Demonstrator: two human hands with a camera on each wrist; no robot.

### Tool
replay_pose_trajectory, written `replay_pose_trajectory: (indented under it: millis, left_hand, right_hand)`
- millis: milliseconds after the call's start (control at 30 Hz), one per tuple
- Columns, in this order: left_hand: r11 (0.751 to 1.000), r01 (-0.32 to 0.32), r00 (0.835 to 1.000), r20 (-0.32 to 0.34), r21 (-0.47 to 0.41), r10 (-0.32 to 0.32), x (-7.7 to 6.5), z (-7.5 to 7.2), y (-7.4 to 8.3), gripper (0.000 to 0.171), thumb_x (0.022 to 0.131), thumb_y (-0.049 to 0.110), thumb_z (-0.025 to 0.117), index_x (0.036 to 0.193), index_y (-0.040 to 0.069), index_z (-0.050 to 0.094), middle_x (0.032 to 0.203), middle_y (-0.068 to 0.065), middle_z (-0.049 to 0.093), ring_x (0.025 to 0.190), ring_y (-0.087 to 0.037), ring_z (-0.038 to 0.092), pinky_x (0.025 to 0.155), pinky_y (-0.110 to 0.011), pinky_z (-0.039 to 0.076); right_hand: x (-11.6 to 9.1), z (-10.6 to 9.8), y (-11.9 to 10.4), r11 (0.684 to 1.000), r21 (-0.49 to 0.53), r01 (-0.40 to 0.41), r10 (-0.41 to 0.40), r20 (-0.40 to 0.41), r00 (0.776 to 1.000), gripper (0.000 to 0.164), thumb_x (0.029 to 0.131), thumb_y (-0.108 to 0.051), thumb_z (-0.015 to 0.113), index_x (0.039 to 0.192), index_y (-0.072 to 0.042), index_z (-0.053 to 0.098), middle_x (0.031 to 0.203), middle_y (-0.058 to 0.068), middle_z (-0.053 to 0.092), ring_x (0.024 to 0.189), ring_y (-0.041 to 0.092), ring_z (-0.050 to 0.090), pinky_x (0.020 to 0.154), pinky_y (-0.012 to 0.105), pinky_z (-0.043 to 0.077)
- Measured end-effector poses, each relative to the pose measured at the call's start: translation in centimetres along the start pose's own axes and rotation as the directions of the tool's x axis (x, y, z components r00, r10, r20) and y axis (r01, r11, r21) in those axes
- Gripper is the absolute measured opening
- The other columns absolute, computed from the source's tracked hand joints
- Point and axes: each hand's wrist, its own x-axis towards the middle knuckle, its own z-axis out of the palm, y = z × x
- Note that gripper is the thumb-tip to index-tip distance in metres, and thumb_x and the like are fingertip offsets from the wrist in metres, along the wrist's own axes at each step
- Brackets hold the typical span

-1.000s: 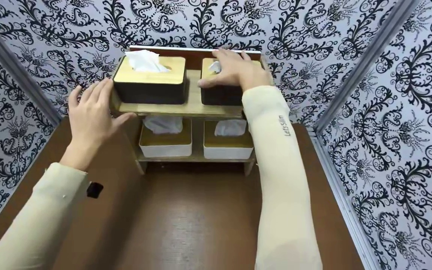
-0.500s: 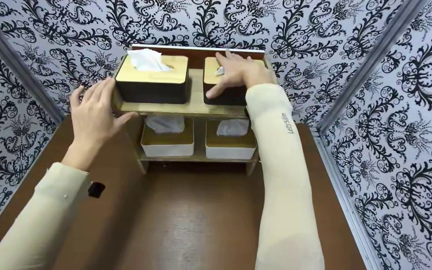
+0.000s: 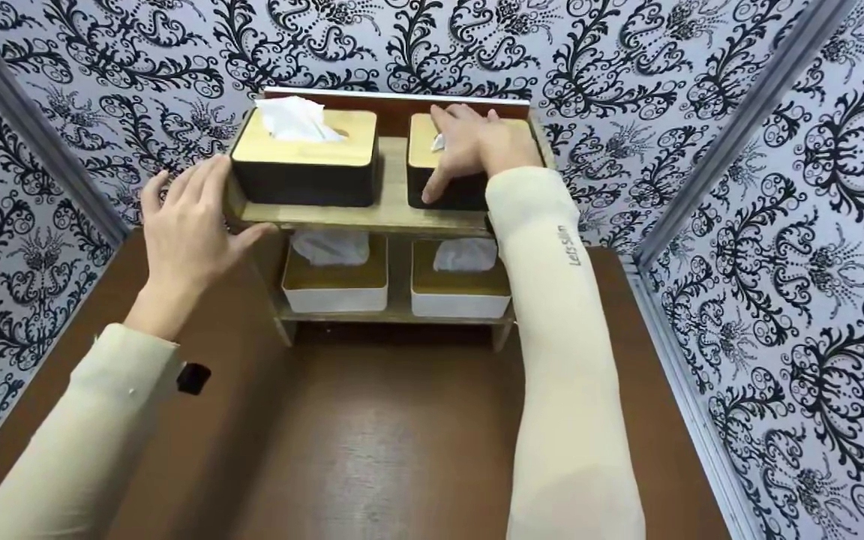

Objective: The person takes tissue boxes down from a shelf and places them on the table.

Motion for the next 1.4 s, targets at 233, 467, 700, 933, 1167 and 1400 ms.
replay_pose_trajectory:
  millis: [233,467,700,933,1167,1400]
  left_hand:
    - [1.0,0.007,1.0,0.014,-0.006,-0.007,-0.1,0.0,0.0,0.099,0.072,0.061,0.076,0.148,0.009,0.039,0.148,-0.007,0.05,0.134,-0.026,0.047,0.116,-0.049,0.023]
    - [1.0,0.012,1.0,0.021,-0.015,-0.011,0.1,0.1,0.0,0.099,0.072,0.06,0.076,0.149,0.009,0.038,0.149,-0.007,0.049,0.135,-0.025,0.046,0.116,-0.049,0.023]
    - [0.999,0.019,0.999,0.027,-0.027,-0.018,0.1,0.1,0.0,0.099,0.073,0.06,0.076,0.149,0.01,0.037,0.15,-0.006,0.047,0.135,-0.025,0.046,0.116,-0.047,0.022]
    - [0.999,0.023,0.999,0.03,-0.039,-0.021,0.0,0.2,0.0,0.098,0.073,0.061,0.075,0.149,0.01,0.037,0.151,-0.006,0.047,0.134,-0.025,0.046,0.116,-0.048,0.022]
    - [0.998,0.032,0.998,0.046,-0.055,-0.029,0.0,0.2,0.0,0.1,0.073,0.061,0.075,0.15,0.011,0.035,0.152,-0.004,0.045,0.135,-0.024,0.045,0.117,-0.047,0.02]
    - [0.998,0.032,0.998,0.054,-0.055,-0.029,-0.1,0.2,-0.1,0.1,0.074,0.059,0.075,0.151,0.011,0.033,0.153,-0.005,0.044,0.136,-0.025,0.044,0.117,-0.048,0.02]
  right_hand:
    - [0.0,0.1,0.0,0.999,0.034,0.02,-0.019,-0.025,0.999,0.132,0.066,-0.051,0.084,0.157,-0.009,-0.002,0.164,0.018,0.003,0.15,0.041,0.008,0.121,0.058,0.01]
    - [-0.1,0.2,-0.2,0.999,0.018,0.028,-0.026,-0.079,0.997,0.129,0.066,-0.048,0.085,0.157,-0.008,0.004,0.162,0.02,0.013,0.145,0.042,0.016,0.119,0.057,0.019]
    - [-0.7,0.3,-1.2,0.999,-0.008,0.039,-0.039,-0.123,0.992,0.13,0.063,-0.05,0.085,0.158,-0.01,0.005,0.159,0.02,0.019,0.143,0.043,0.019,0.117,0.06,0.021]
    - [-1.3,0.1,-2.0,0.998,-0.007,0.055,-0.055,-0.147,0.988,0.13,0.062,-0.049,0.086,0.158,-0.013,0.006,0.158,0.021,0.022,0.142,0.043,0.021,0.117,0.061,0.02]
    - [-2.5,0.0,-2.1,0.999,-0.005,0.044,-0.044,-0.144,0.989,0.131,0.062,-0.054,0.085,0.158,-0.015,0.005,0.158,0.02,0.022,0.141,0.041,0.022,0.115,0.063,0.023]
    - [-3.7,0.1,-2.6,0.998,-0.022,0.054,-0.057,-0.146,0.988,0.132,0.062,-0.054,0.085,0.158,-0.014,0.005,0.156,0.021,0.023,0.139,0.041,0.023,0.115,0.061,0.024]
